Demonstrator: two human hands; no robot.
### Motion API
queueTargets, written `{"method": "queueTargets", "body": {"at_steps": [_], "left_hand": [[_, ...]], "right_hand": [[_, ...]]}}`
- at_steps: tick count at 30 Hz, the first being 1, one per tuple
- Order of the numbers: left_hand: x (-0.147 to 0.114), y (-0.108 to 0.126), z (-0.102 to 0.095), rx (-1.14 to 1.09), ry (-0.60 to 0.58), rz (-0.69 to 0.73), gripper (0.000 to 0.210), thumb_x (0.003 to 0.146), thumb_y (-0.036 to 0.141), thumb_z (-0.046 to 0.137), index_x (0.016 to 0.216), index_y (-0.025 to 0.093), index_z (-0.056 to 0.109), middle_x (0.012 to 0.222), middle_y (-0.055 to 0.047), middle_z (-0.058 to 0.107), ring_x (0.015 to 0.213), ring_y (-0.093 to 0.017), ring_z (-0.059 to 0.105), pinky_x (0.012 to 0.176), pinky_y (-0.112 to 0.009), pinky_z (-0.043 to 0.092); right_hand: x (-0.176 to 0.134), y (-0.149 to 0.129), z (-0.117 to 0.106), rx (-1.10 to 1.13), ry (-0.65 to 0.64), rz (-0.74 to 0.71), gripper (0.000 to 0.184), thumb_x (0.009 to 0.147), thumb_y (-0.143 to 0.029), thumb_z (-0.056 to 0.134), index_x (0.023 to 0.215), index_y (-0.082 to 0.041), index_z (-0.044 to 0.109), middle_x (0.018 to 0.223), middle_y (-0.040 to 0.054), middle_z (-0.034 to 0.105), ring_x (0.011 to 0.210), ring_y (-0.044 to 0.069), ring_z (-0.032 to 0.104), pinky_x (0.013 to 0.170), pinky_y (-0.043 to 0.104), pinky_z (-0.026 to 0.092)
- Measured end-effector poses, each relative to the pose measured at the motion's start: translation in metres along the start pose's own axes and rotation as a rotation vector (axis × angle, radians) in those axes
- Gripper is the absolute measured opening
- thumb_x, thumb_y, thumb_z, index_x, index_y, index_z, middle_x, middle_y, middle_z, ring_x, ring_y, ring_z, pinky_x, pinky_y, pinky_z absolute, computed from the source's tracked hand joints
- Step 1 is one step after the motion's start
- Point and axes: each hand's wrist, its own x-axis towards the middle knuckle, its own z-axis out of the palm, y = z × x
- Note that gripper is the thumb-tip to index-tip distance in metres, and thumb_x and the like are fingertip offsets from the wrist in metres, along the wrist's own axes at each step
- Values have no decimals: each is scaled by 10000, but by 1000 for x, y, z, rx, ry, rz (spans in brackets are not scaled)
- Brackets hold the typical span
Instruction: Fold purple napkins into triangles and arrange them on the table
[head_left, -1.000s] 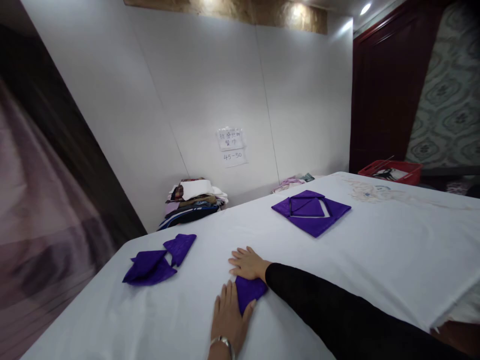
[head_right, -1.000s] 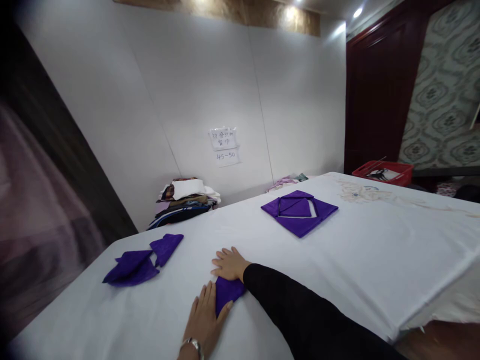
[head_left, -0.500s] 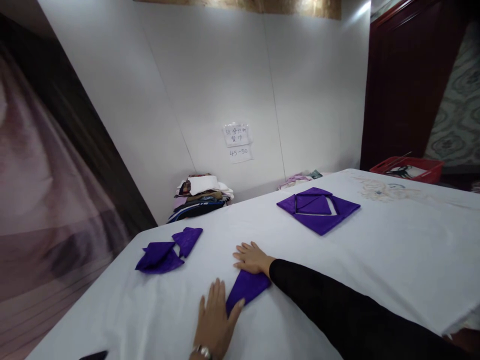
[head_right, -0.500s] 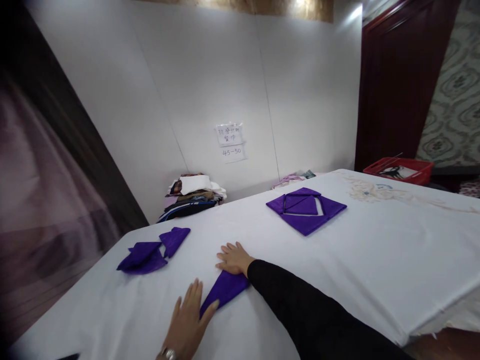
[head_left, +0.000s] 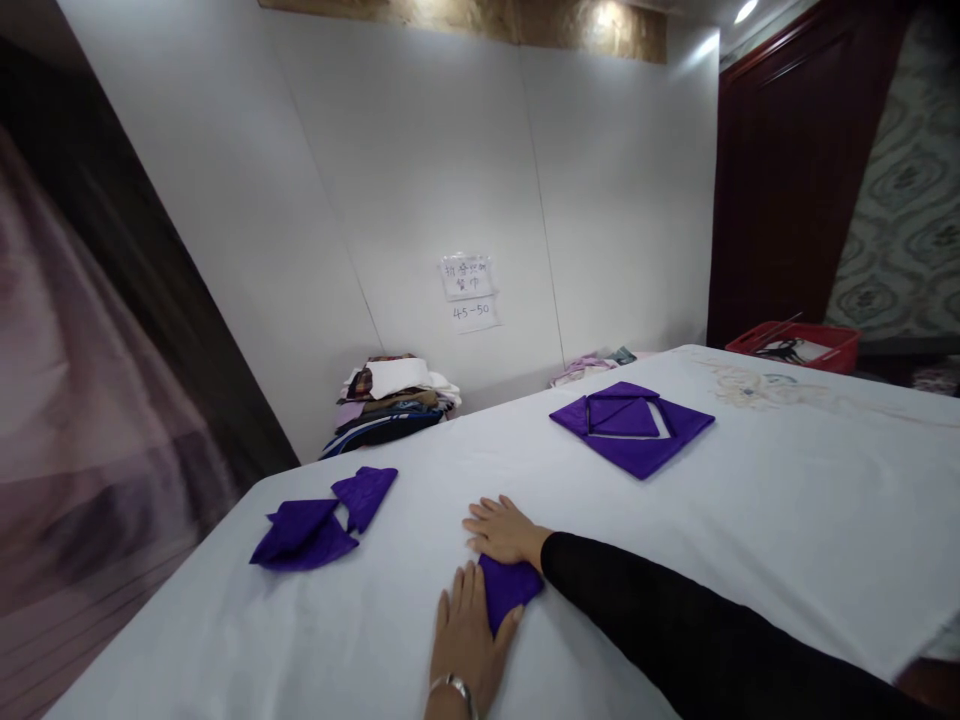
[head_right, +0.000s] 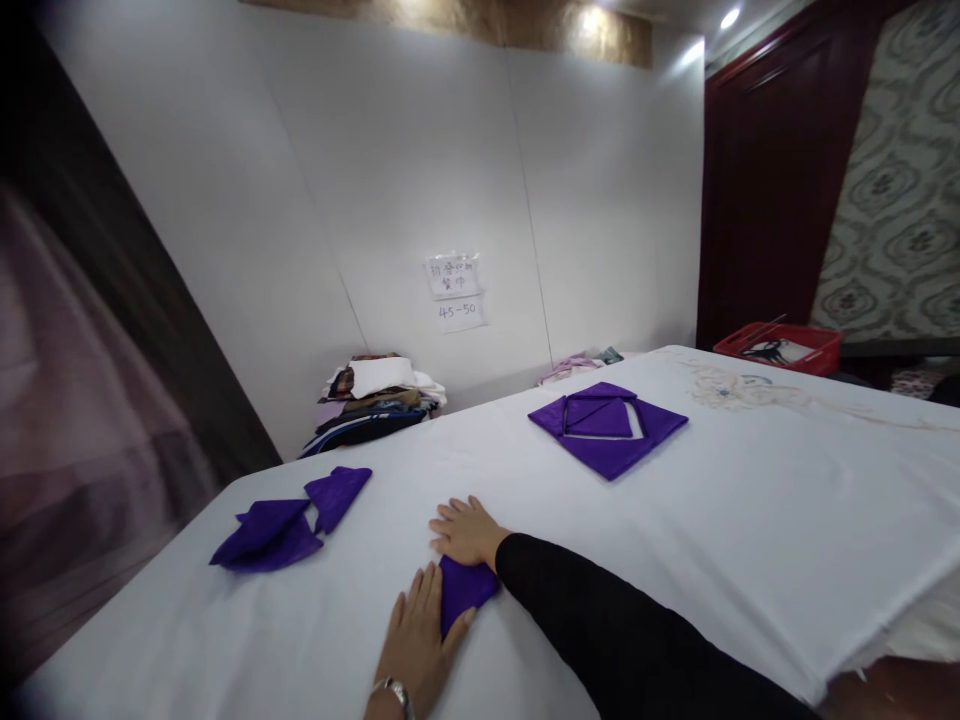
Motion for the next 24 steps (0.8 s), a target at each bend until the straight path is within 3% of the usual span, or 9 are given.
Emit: {"method": "queueTargets", "body": {"at_steps": [4,8,11,14,18,21,24], "left_hand": [[-20,-16,6,30,2,0,784,800,579,266,1374,46,241,1456,-107,179,1349,-252,114,1092,-443,134],[-45,-50,23,62,27,2,758,784,581,337,1356,84,317,1441,-108,220,1334,-269,175,1083,-451,167],[-54,-65,21,85,21,-16,687,806,560,319,1349,141,346,1434,-88,249,1322,-259,223,1070,-465,187],[-43,-53,0,77,59,-52,674,838,536,265,1362,114,312,1445,-101,225,1337,-244,179,1074,-454,171],[-6,-14,-23,9,135,-36,742,834,572,247,1384,75,224,1468,-104,160,1356,-236,79,1093,-452,99],[13,5,-17,-9,75,-22,749,832,567,241,1393,74,180,1474,-98,128,1355,-252,66,1089,-462,102],[14,4,-4,3,6,16,789,820,595,217,1395,61,144,1475,-100,98,1355,-260,65,1091,-462,96]], "right_hand": [[-1,0,-2,6,-15,6,470,902,-463,262,1286,-244,421,1433,73,299,1316,269,192,1031,517,116],[0,-1,-2,5,-9,9,462,902,-455,268,1282,-246,427,1428,70,310,1313,269,199,1030,519,121],[0,-1,-1,-5,-13,9,465,903,-453,266,1283,-240,427,1424,77,316,1309,274,206,1025,524,130],[0,0,-1,-14,-20,1,474,904,-455,257,1285,-229,426,1416,92,326,1306,280,213,1019,528,141],[-1,0,-2,-42,-2,-33,469,903,-436,263,1282,-213,426,1409,103,333,1300,286,222,1013,536,150],[0,1,0,-50,3,-27,448,911,-396,245,1278,-217,429,1409,96,336,1302,274,221,1015,529,152],[1,2,3,-39,11,-9,448,910,-413,247,1282,-236,423,1418,77,325,1309,262,210,1023,517,143]]}}
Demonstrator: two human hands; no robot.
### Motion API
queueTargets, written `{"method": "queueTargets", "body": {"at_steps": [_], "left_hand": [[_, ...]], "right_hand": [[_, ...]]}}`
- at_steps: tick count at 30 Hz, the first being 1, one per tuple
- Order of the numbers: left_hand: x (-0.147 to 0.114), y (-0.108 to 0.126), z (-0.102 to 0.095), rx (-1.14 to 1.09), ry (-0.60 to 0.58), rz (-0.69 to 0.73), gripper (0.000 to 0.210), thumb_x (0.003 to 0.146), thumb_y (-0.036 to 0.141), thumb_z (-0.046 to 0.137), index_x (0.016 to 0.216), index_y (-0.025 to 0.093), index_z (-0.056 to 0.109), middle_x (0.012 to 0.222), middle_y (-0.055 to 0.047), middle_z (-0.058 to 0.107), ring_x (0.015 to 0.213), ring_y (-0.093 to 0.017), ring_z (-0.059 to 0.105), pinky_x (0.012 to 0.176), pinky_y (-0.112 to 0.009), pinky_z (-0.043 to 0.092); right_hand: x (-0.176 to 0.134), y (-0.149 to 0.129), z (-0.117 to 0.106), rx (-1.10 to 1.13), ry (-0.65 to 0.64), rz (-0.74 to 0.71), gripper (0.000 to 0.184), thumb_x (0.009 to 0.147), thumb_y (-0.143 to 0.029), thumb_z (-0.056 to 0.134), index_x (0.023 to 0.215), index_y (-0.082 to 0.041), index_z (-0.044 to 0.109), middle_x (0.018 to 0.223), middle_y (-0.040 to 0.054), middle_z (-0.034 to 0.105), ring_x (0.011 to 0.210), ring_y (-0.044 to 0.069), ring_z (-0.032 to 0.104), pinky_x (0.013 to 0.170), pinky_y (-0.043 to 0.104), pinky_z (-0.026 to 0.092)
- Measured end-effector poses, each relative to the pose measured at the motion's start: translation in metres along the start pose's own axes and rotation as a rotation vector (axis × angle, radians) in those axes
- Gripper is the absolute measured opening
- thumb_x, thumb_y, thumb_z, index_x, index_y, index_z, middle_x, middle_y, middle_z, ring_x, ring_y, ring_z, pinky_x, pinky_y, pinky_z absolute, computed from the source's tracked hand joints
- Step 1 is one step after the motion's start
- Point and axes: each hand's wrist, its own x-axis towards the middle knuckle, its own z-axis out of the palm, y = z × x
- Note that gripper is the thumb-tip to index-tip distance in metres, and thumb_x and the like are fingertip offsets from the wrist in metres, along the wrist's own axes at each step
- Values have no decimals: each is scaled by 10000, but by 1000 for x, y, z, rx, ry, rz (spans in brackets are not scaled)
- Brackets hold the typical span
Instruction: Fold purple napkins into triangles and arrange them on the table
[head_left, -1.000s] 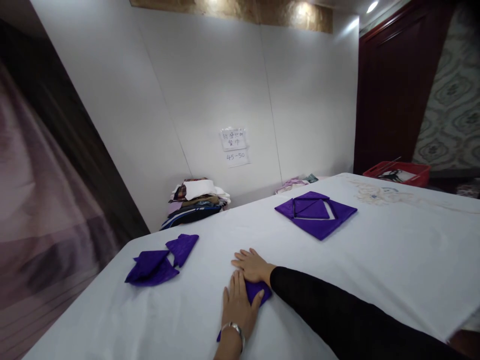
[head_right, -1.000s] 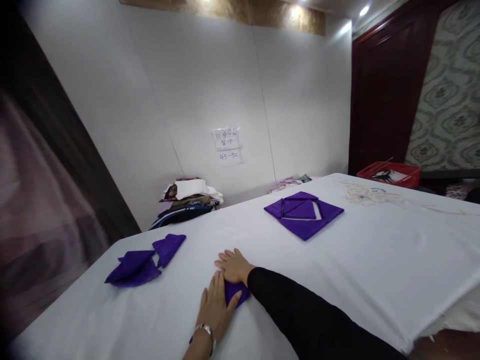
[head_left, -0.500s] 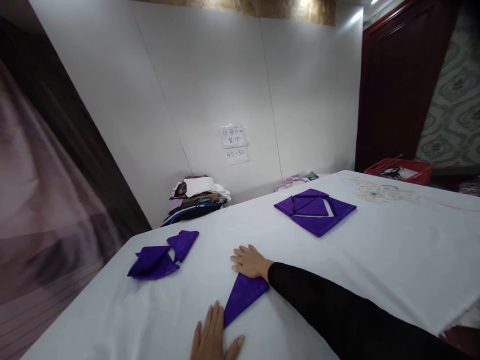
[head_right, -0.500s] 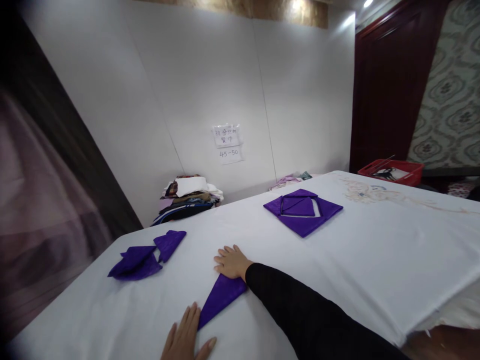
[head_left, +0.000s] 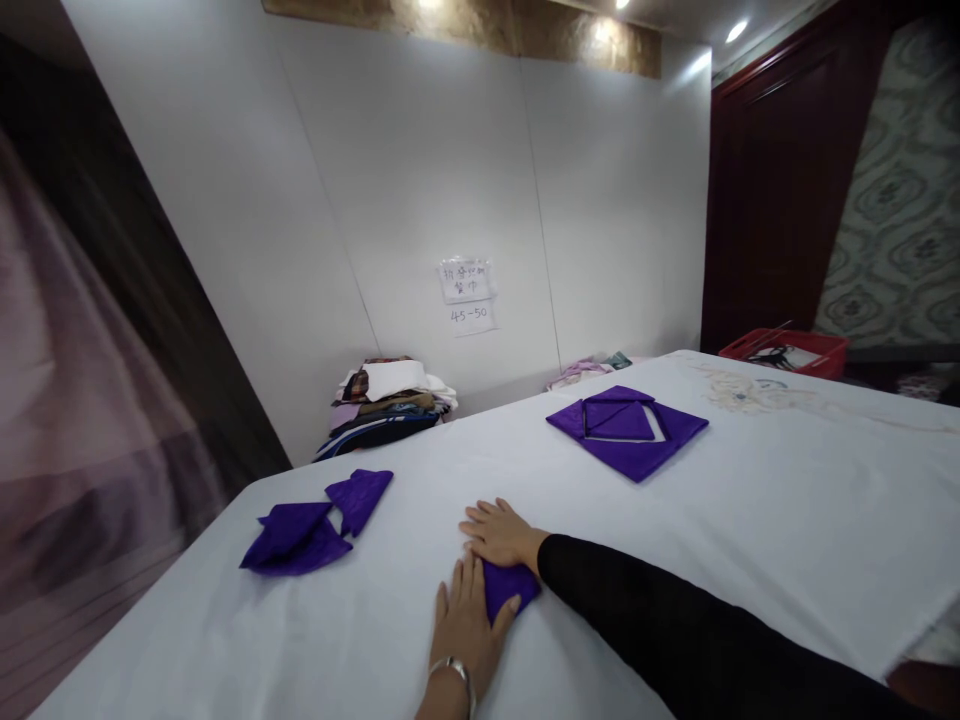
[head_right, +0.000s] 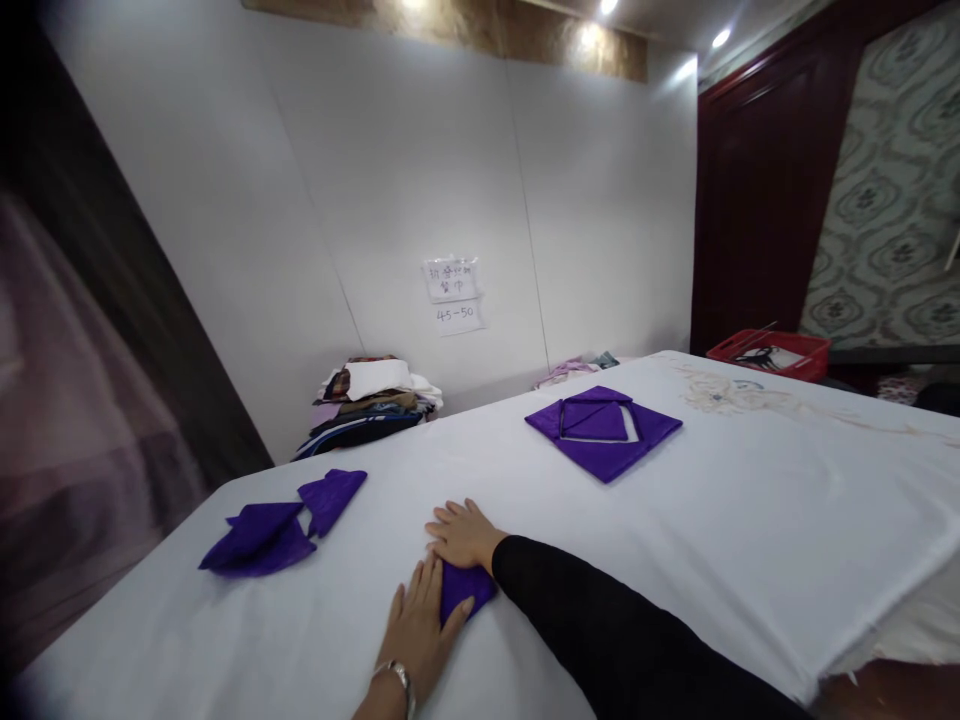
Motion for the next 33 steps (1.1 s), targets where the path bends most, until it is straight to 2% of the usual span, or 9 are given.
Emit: {"method": "queueTargets", "body": {"at_steps": [5,11,15,18,21,24,28,33], "left_hand": [[-12,-11,3,16,-54,44,820,804,638,181,1392,66,167,1473,-89,117,1356,-257,45,1100,-457,72],[-26,-12,-1,49,-64,24,808,805,617,201,1389,60,163,1468,-80,105,1354,-248,58,1102,-452,83],[-44,-27,3,79,-105,37,829,786,635,233,1383,61,185,1458,-79,105,1350,-245,85,1100,-450,100],[-52,-39,-2,78,-141,33,833,778,644,253,1375,65,227,1450,-88,140,1345,-255,117,1093,-465,118],[-43,-36,-16,63,-94,-1,814,793,641,212,1375,72,246,1455,-88,154,1349,-258,100,1088,-484,111],[-17,-17,-24,13,13,23,810,802,641,191,1396,90,181,1471,-74,115,1356,-245,41,1092,-480,74],[14,4,-10,-65,36,29,822,806,616,241,1399,56,136,1474,-114,95,1354,-266,70,1084,-485,111],[18,3,6,-64,11,59,825,807,629,209,1391,47,178,1469,-121,138,1351,-283,88,1088,-477,114]], "right_hand": [[4,2,1,31,-22,47,513,886,-500,273,1314,-243,388,1435,67,298,1318,259,188,1036,499,119],[8,4,-1,48,-36,126,583,873,-526,261,1349,-201,349,1451,90,261,1325,288,157,1037,509,93],[8,4,1,56,-28,255,657,861,-580,214,1379,-185,295,1470,113,197,1338,290,105,1041,507,54],[8,4,2,57,-39,285,673,853,-600,205,1390,-201,268,1480,106,162,1344,283,74,1041,507,27],[8,3,1,57,-57,281,669,851,-602,213,1392,-211,264,1483,99,150,1346,278,61,1041,505,21],[7,3,0,41,-38,272,647,860,-587,217,1384,-212,280,1480,103,164,1344,279,73,1039,507,29],[7,6,3,31,-24,260,605,879,-556,201,1381,-227,279,1482,83,167,1346,253,73,1044,495,34],[15,10,4,45,-31,321,636,864,-579,197,1387,-224,266,1489,79,135,1349,255,49,1043,495,16]]}}
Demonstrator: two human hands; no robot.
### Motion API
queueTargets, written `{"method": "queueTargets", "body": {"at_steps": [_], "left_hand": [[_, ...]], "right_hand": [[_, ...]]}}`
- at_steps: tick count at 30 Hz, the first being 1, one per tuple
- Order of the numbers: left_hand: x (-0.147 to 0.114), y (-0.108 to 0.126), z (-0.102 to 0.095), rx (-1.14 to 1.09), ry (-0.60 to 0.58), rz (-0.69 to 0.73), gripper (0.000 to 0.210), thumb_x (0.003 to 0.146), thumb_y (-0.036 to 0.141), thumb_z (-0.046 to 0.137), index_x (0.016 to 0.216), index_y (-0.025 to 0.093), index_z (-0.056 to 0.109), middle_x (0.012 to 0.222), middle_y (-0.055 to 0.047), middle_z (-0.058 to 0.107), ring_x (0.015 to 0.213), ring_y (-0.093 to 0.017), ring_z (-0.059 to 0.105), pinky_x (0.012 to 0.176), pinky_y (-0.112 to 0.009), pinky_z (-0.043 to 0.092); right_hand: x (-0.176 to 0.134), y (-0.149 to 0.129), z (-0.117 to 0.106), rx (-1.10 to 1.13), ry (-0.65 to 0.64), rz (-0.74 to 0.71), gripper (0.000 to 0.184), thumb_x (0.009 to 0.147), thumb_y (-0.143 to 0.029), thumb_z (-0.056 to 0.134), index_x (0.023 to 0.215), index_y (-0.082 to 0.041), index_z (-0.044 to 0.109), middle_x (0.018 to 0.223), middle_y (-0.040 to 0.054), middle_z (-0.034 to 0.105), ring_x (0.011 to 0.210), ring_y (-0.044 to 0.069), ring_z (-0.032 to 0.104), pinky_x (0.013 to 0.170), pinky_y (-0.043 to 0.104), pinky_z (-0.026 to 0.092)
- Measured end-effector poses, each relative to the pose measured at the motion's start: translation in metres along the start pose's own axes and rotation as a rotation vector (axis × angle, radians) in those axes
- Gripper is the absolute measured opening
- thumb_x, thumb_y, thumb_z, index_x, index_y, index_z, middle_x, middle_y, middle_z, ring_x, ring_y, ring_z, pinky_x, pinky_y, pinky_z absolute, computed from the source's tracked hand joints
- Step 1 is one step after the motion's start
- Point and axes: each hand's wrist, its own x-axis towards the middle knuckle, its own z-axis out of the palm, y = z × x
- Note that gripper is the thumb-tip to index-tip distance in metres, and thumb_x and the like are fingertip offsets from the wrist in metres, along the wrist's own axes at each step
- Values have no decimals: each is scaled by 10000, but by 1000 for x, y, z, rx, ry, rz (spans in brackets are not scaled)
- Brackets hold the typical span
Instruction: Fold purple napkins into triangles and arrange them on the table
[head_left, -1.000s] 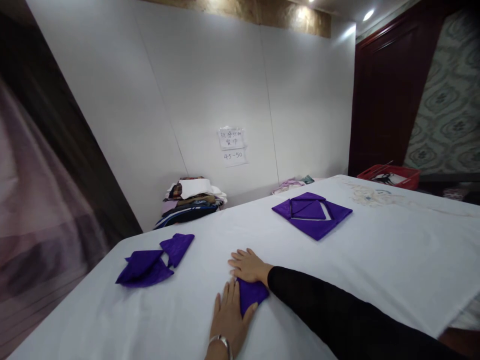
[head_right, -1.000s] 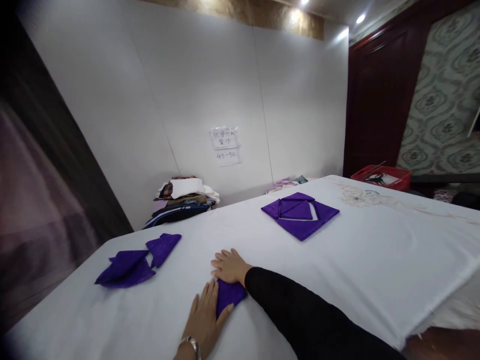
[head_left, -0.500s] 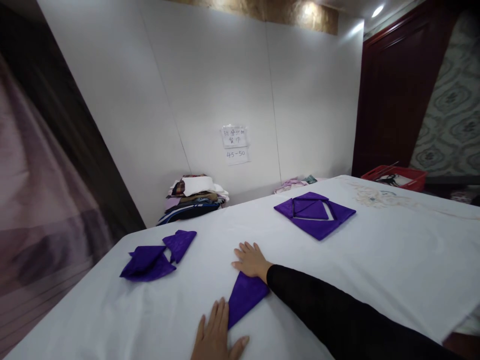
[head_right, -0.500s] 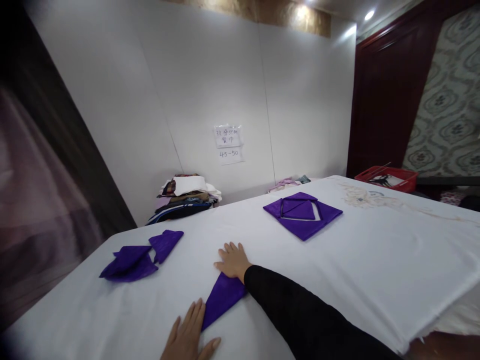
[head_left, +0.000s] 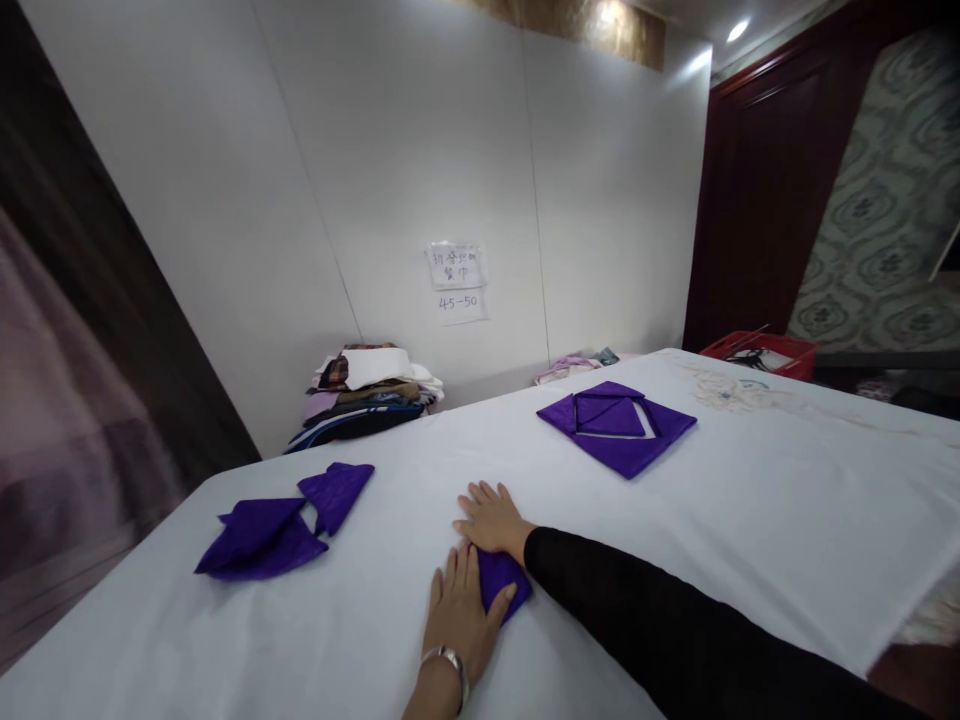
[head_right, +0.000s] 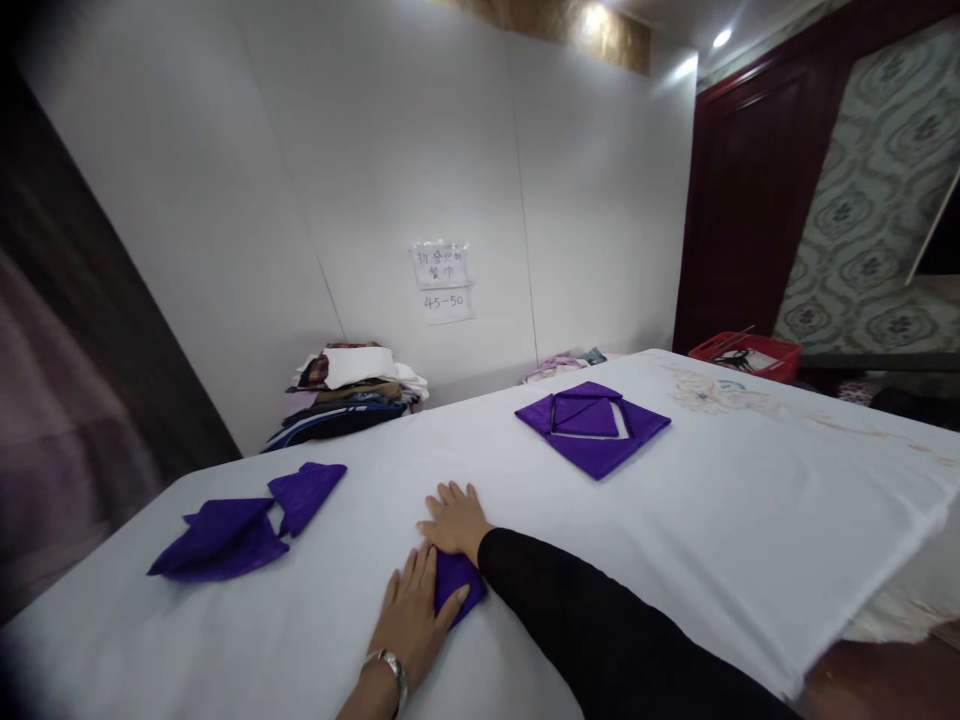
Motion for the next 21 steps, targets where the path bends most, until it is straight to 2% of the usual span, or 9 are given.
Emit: {"method": "queueTargets", "body": {"at_steps": [5,11,21], "left_hand": [[-3,-1,-3,33,-15,-5,836,798,641,178,1383,44,211,1461,-118,178,1350,-283,93,1091,-475,108],[-1,-1,2,27,-22,-19,856,786,661,169,1388,54,192,1469,-103,147,1352,-277,75,1098,-464,97],[-3,0,-1,23,-40,-23,850,785,656,170,1391,60,179,1471,-94,136,1355,-267,57,1104,-455,81]], "right_hand": [[13,3,-2,-4,-3,53,665,844,-611,196,1392,-240,258,1491,70,125,1351,255,30,1042,497,-5],[27,10,-5,-23,-23,73,708,828,-638,182,1398,-223,247,1493,83,107,1351,260,18,1041,493,-2],[35,14,-11,5,-36,84,718,822,-652,203,1402,-231,236,1496,72,86,1352,257,-2,1041,487,-26]]}}
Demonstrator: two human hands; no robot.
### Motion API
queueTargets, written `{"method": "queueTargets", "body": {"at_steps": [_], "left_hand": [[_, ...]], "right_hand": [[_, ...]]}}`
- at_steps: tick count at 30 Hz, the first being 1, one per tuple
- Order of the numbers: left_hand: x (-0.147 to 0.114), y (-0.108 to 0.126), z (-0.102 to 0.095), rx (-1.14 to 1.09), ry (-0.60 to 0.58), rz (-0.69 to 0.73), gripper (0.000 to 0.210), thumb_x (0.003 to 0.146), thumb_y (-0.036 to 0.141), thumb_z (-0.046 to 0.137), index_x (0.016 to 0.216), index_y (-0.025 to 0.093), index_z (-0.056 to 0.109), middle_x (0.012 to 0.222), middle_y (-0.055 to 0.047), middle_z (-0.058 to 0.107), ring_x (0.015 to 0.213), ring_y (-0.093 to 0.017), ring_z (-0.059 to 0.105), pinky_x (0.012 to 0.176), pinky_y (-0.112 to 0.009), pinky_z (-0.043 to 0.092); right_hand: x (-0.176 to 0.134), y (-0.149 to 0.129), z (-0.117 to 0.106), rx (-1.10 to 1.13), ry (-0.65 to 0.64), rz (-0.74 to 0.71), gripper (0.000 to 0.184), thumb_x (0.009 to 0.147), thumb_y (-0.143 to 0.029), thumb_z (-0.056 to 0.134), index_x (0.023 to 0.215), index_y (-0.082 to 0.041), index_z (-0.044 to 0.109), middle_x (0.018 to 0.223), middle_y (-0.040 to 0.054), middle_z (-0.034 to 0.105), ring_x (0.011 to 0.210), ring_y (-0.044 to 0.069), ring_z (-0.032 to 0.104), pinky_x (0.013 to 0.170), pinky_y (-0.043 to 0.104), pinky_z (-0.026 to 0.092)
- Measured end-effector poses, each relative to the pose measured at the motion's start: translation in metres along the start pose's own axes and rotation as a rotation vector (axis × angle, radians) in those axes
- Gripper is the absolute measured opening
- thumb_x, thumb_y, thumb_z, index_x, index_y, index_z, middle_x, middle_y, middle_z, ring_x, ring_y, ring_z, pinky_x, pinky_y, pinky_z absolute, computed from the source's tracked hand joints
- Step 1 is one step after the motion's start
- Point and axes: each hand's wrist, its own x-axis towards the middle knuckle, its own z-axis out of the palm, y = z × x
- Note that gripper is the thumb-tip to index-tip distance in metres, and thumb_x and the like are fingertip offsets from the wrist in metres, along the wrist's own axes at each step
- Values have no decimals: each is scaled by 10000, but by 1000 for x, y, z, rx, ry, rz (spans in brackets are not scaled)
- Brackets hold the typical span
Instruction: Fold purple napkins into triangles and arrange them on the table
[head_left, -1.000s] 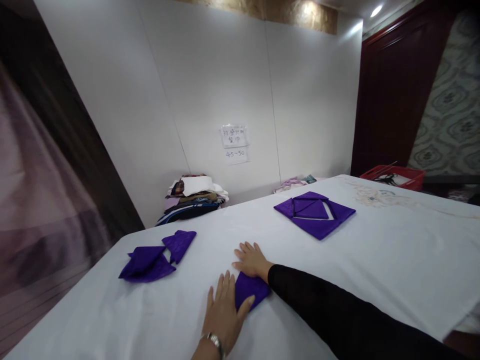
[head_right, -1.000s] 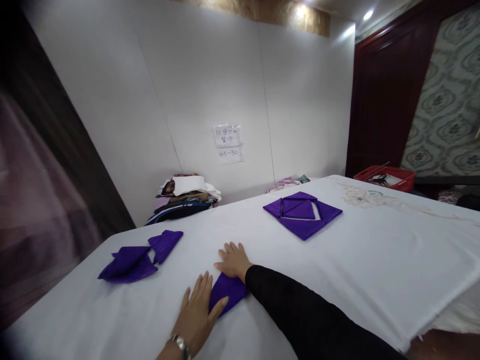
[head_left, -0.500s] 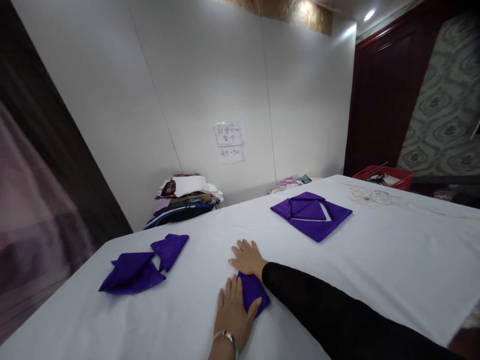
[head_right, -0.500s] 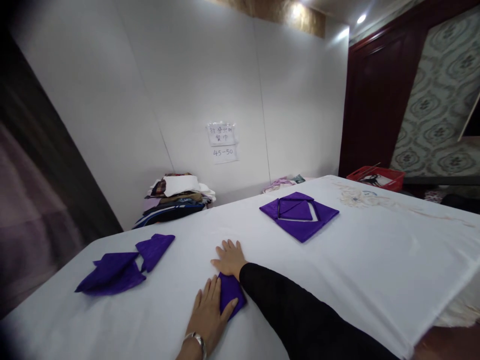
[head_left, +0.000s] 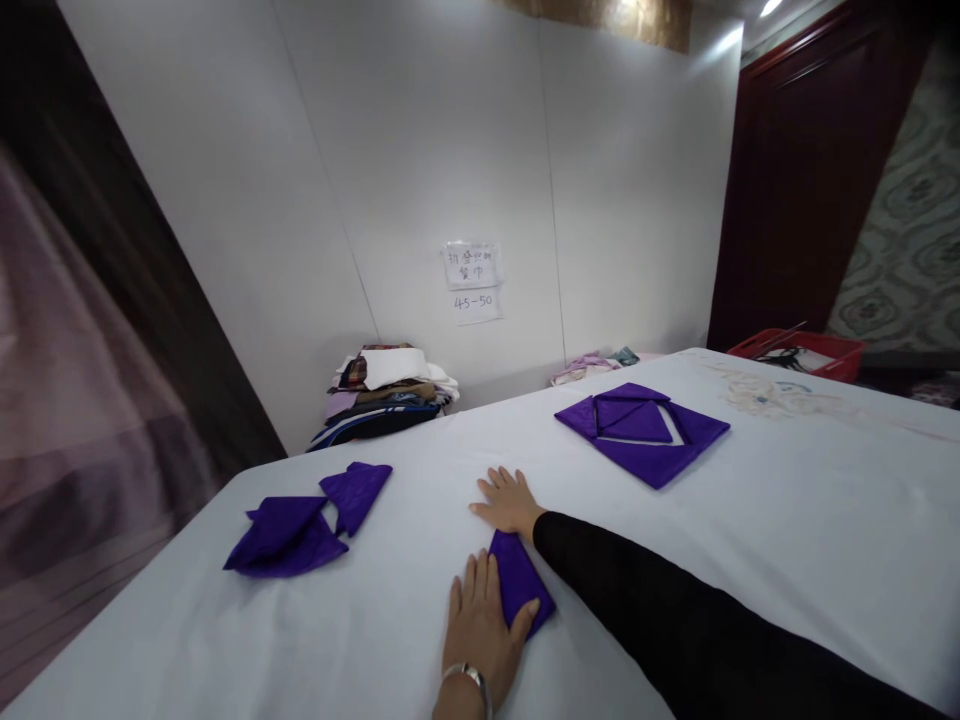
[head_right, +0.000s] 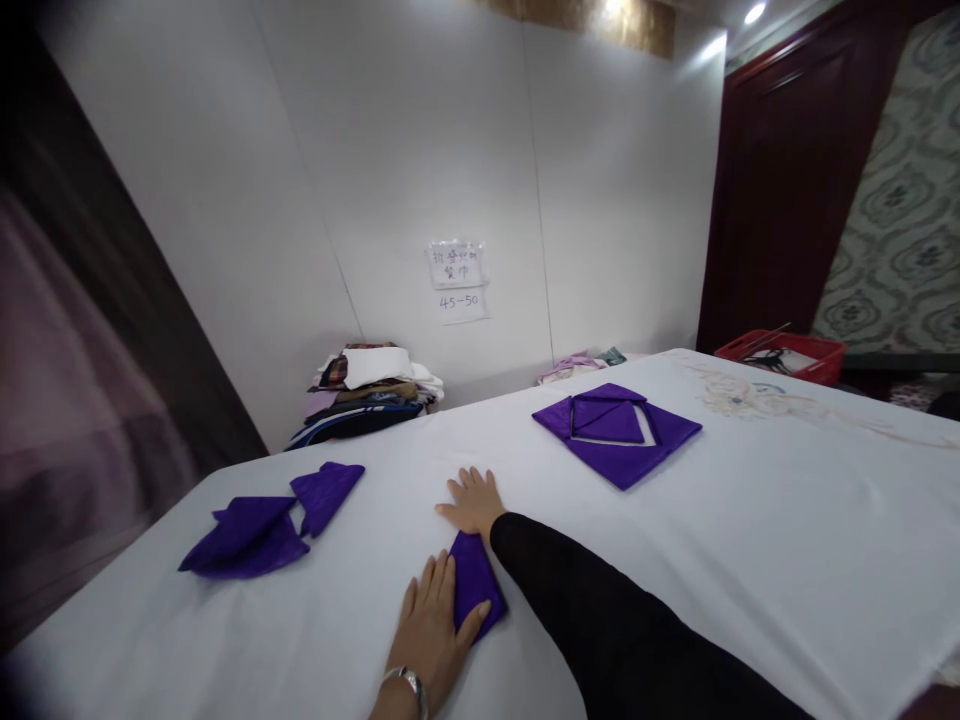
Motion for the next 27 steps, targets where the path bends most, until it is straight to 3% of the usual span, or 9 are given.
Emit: {"method": "queueTargets", "body": {"at_steps": [2,5,8,11,15,18,27], "left_hand": [[-1,1,-1,-5,-5,0,857,780,664,177,1392,63,176,1474,-96,129,1354,-271,58,1103,-455,83],[-2,2,-3,-5,5,3,850,785,656,177,1390,58,187,1472,-108,145,1355,-271,55,1104,-451,75],[-4,4,-4,-18,16,-3,854,786,657,169,1391,55,181,1472,-115,151,1356,-268,60,1102,-448,77],[-5,5,-5,-36,21,-2,841,787,645,193,1391,60,195,1470,-115,173,1354,-274,79,1099,-453,78],[-7,5,-7,-60,46,21,790,797,618,206,1388,94,237,1455,-101,243,1349,-278,118,1094,-460,83],[-7,6,-8,-56,53,15,809,793,631,199,1393,89,212,1464,-108,216,1352,-273,105,1093,-453,90],[-5,5,-6,-13,15,7,835,797,643,167,1398,63,165,1476,-109,154,1355,-286,60,1093,-464,74]], "right_hand": [[4,1,-8,19,-33,8,699,831,-629,225,1402,-225,238,1497,73,76,1352,258,-14,1040,492,-34],[7,2,-25,54,-89,-8,642,866,-571,188,1398,-216,251,1484,92,147,1348,262,69,1038,509,36],[-5,-3,-34,81,-100,-56,650,877,-571,117,1416,-215,182,1486,96,137,1348,252,83,1034,512,86],[-35,-12,-23,79,-96,-194,660,858,-616,185,1411,-255,199,1496,43,99,1355,215,16,1059,455,0],[-63,-20,1,46,-66,-368,625,870,-603,188,1372,-252,314,1464,55,234,1347,217,97,1057,450,-2],[-59,-19,7,20,-51,-338,633,874,-596,183,1368,-228,327,1457,76,249,1342,224,117,1053,462,17],[-27,-7,-5,15,-67,-244,600,879,-557,240,1373,-226,316,1479,60,182,1350,221,73,1056,446,2]]}}
